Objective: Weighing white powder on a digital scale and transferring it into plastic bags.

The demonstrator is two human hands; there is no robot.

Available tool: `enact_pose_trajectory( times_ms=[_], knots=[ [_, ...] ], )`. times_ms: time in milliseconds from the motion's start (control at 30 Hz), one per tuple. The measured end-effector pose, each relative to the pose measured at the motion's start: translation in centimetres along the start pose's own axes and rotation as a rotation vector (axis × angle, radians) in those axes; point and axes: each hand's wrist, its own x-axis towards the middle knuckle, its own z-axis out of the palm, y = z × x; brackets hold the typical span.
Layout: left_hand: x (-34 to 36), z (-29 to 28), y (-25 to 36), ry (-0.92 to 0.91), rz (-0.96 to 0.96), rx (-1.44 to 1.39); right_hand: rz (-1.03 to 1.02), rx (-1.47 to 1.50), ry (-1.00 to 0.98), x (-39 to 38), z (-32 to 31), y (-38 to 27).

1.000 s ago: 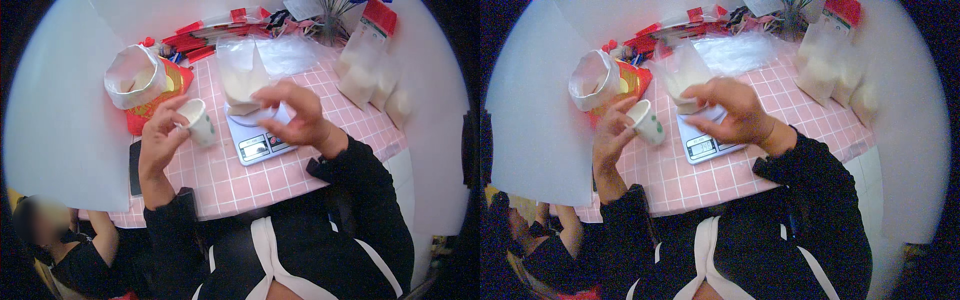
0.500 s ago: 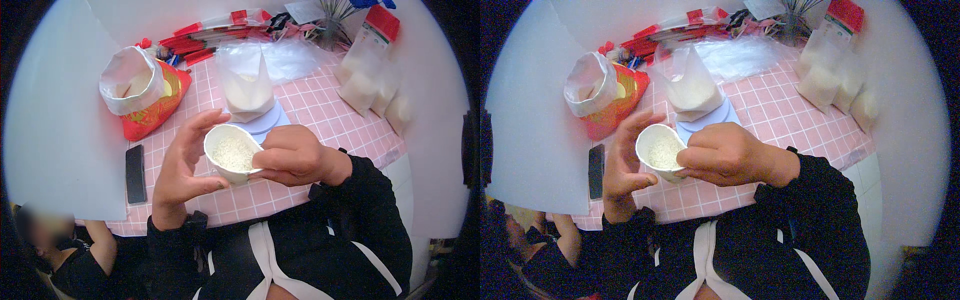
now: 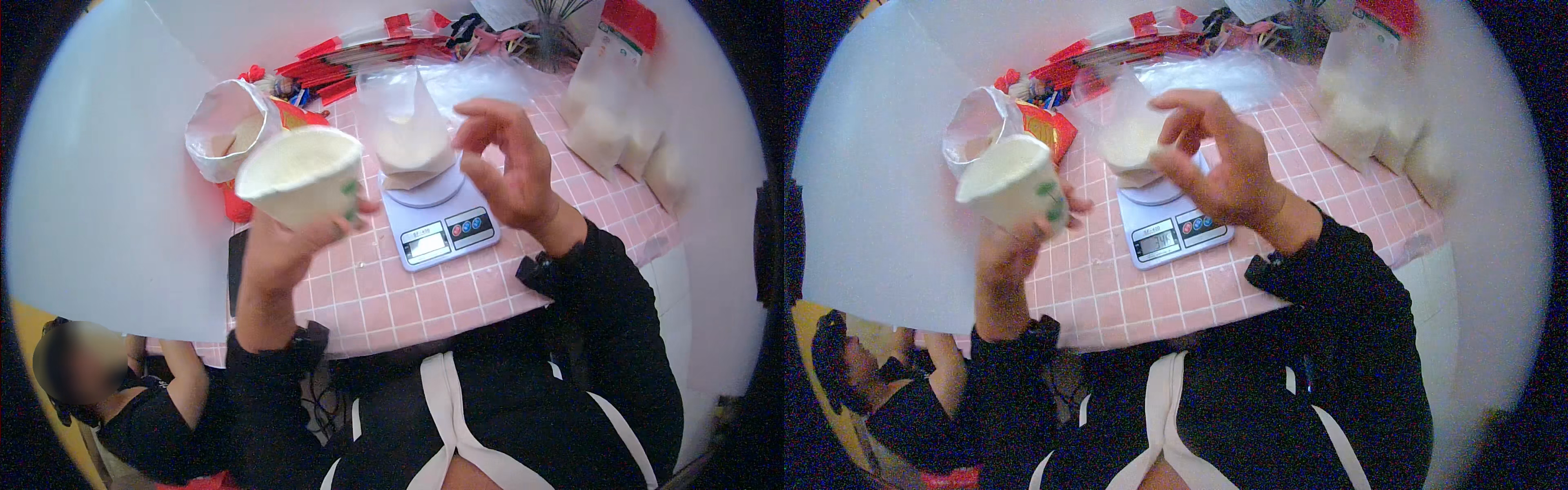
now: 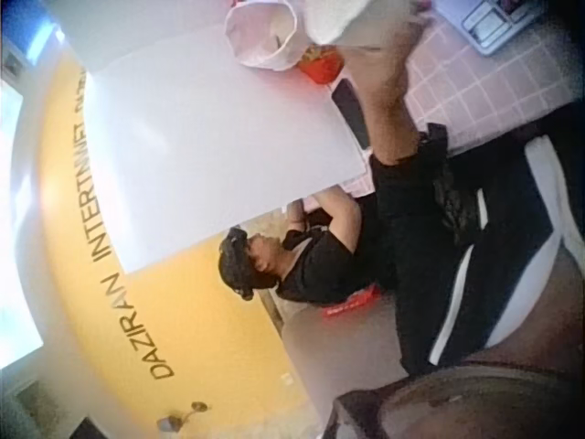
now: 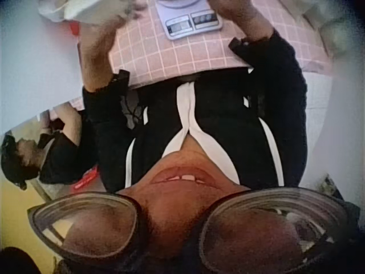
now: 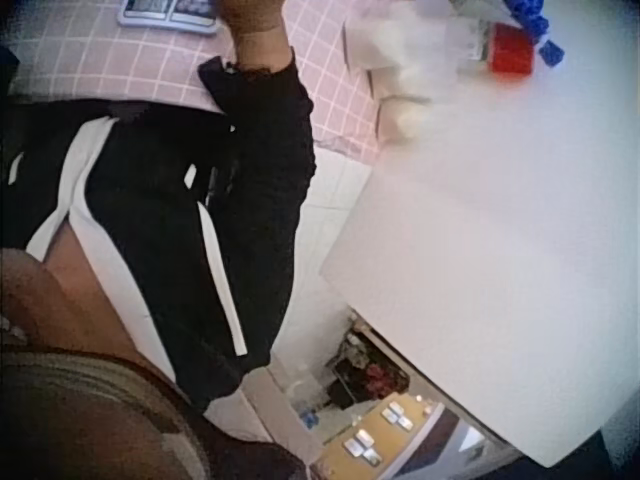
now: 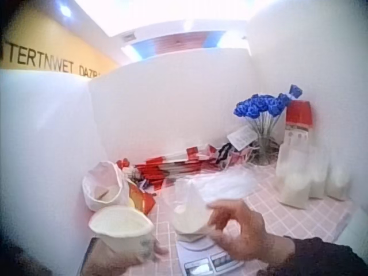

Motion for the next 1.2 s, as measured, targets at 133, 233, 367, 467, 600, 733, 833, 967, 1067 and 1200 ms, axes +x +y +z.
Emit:
enact_pose_trajectory(
  times_ms=[133,233,367,467,600,733,833,967,1067,1200],
  knots=[
    [2.4,-0.2,3.5,0.059,0.052,0.197,0.17,0.064,0.171,0.4,-0.6,2.9],
    [3.4,-1.0,5.5,0.111,0.106,0.334,0.237,0.036,0.145,0.5,-0.2,3.9],
    [4.7,-0.5,7.5,0.062,0.076,0.54,0.316,0.001,0.112,0.4,0.0,4.2],
    [5.9,-0.6,7.9,0.053,0.003,0.631,0.335,-0.025,0.11,0.3,-0.1,4.4],
    [7.1,-1.1,8.5,-0.023,-0.056,0.804,0.319,-0.06,0.097,0.3,-0.4,4.6],
    [7.4,-1.2,8.7,0.004,-0.054,0.822,0.348,-0.054,0.084,0.5,-0.3,4.6],
    [7.7,-0.9,9.0,0.006,-0.073,0.876,0.37,-0.063,0.071,0.4,-0.1,5.0],
    [8.1,-0.3,9.0,0.023,-0.075,0.921,0.356,-0.082,0.076,0.2,-0.2,5.3],
    [8.1,0.3,9.9,0.015,-0.095,0.956,0.392,-0.067,0.059,0.3,-0.1,4.9],
    [8.5,0.1,10.0,-0.011,-0.107,0.986,0.377,-0.065,0.064,0.2,-0.2,5.2]
  ],
)
